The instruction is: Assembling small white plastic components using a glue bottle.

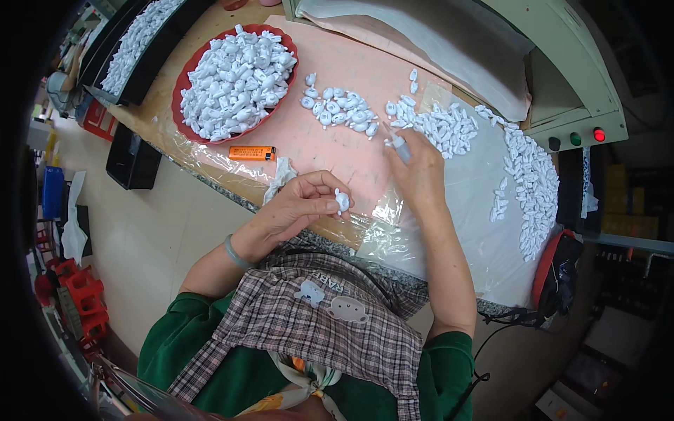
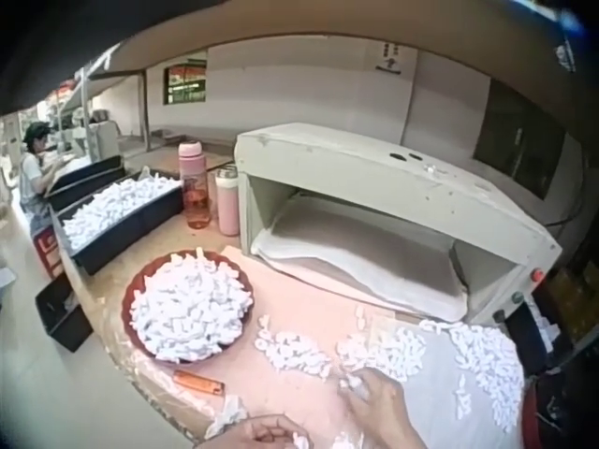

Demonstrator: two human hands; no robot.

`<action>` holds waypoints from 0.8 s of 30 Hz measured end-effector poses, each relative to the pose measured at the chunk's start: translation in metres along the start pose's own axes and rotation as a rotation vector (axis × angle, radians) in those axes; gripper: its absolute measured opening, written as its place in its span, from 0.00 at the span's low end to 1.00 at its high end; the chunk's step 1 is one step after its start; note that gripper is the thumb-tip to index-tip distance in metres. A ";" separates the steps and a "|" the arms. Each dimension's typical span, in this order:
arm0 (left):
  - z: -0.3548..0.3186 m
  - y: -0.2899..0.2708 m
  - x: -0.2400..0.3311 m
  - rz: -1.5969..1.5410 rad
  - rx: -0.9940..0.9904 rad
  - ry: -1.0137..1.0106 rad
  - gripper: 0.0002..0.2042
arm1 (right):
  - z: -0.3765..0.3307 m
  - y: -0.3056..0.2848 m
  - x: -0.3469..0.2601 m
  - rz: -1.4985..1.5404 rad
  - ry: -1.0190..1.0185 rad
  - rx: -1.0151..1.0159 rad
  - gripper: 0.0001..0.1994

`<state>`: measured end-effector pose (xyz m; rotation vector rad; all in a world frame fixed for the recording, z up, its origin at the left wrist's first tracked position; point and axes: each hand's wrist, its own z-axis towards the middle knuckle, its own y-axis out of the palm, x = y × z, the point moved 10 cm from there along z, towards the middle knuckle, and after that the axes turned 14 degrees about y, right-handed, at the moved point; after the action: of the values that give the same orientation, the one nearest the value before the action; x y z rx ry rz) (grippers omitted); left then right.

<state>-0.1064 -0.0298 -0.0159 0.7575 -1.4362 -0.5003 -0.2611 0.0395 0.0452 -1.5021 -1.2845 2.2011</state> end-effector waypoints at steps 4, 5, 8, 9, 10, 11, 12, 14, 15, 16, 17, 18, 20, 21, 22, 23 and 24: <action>0.000 0.000 0.005 0.005 0.028 0.011 0.12 | -0.041 0.005 0.006 0.406 0.356 -0.315 0.08; 0.000 0.001 0.004 0.003 0.028 0.000 0.12 | -0.051 0.004 0.001 0.528 0.367 -0.353 0.07; -0.001 0.004 0.003 0.024 0.040 -0.021 0.14 | -0.074 0.003 -0.004 0.686 0.368 -0.437 0.06; 0.000 0.005 0.002 0.024 0.038 -0.031 0.14 | -0.080 0.005 -0.007 0.717 0.347 -0.487 0.06; 0.000 0.007 0.001 0.041 0.026 -0.031 0.13 | -0.085 0.006 -0.008 0.742 0.343 -0.497 0.05; 0.000 0.009 0.000 0.058 0.012 -0.031 0.13 | -0.087 0.007 -0.006 0.745 0.351 -0.491 0.05; 0.000 0.011 -0.002 0.057 0.009 -0.040 0.13 | -0.090 0.005 -0.008 0.735 0.322 -0.477 0.04; -0.001 0.012 -0.004 0.067 0.015 -0.051 0.13 | -0.092 0.003 -0.009 0.725 0.265 -0.453 0.04; -0.001 0.012 -0.005 0.067 0.013 -0.057 0.13 | -0.092 0.004 -0.007 0.727 0.270 -0.449 0.04; -0.001 0.012 -0.006 0.087 0.006 -0.058 0.13 | -0.092 0.001 -0.009 0.690 0.218 -0.426 0.04; -0.001 0.012 -0.007 0.107 -0.001 -0.057 0.13 | -0.093 -0.001 -0.012 0.652 0.164 -0.404 0.05; -0.001 0.012 -0.008 0.106 -0.001 -0.060 0.13 | -0.093 -0.001 -0.011 0.653 0.167 -0.403 0.05; -0.002 0.014 -0.008 0.110 -0.010 -0.067 0.13 | -0.094 -0.002 -0.007 0.667 0.184 -0.379 0.05; -0.002 0.014 -0.009 0.110 -0.008 -0.067 0.13 | -0.095 -0.001 -0.006 0.668 0.184 -0.381 0.05; -0.002 0.015 -0.009 0.144 -0.022 -0.060 0.13 | -0.096 -0.002 -0.003 0.635 0.190 -0.362 0.06; -0.003 0.015 -0.008 0.178 -0.037 -0.053 0.13 | -0.096 -0.003 -0.001 0.602 0.195 -0.343 0.07; -0.003 0.016 -0.008 0.177 -0.036 -0.053 0.13 | -0.097 -0.002 -0.002 0.602 0.196 -0.344 0.07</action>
<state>-0.1062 -0.0130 -0.0102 0.5861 -1.5244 -0.4109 -0.1805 0.0932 0.0369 -2.4395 -1.3205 2.1272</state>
